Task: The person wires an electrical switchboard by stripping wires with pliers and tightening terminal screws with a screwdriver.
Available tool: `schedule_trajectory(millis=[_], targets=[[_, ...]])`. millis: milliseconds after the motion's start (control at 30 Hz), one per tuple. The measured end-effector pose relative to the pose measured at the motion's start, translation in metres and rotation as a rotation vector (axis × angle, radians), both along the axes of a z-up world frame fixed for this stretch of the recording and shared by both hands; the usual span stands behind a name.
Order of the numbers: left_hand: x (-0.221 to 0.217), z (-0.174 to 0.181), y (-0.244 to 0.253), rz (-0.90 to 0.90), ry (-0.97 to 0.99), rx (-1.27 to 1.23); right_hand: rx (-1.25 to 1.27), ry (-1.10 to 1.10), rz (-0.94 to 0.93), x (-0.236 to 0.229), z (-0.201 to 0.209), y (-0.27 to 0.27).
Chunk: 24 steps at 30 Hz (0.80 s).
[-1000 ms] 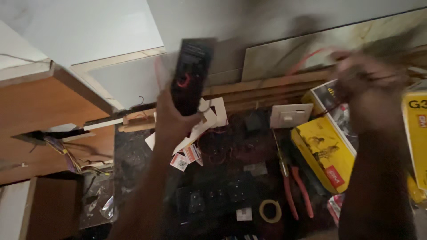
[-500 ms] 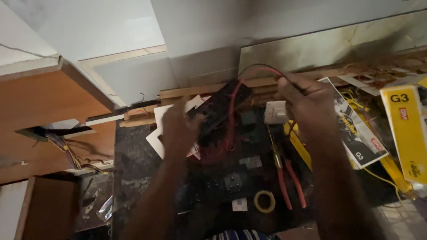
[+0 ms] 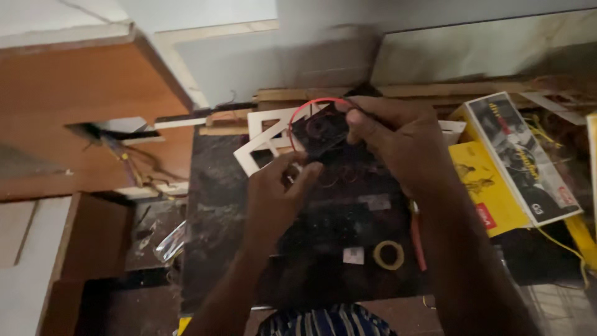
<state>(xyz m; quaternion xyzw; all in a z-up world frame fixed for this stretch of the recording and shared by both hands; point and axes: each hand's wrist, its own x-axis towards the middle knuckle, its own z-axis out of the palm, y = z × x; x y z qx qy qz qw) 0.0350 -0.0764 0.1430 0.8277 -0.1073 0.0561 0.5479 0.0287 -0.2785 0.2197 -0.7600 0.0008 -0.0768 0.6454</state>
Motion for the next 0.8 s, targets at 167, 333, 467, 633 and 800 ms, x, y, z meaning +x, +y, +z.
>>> schedule_trajectory(millis=[167, 333, 467, 633, 800], targets=[[0.007, -0.018, 0.027, 0.036, 0.516, -0.382, -0.727, -0.461, -0.100, 0.021, 0.001, 0.034], [0.006, -0.059, 0.058, 0.069, 0.605, -0.846, -0.729, -0.648, -0.141, 0.001, -0.046, 0.064], [0.003, -0.097, 0.064, 0.000, 0.587, -1.011, -0.318, 0.295, 0.164, -0.022, -0.096, 0.082], [-0.004, -0.114, 0.058, -0.090, 0.544, -1.089, 0.240, 0.563, 0.200, -0.036, -0.133, 0.084], [-0.009, -0.108, 0.043, -0.076, 0.678, -1.009, 0.161, 0.473, 0.063, -0.037, -0.148, 0.082]])
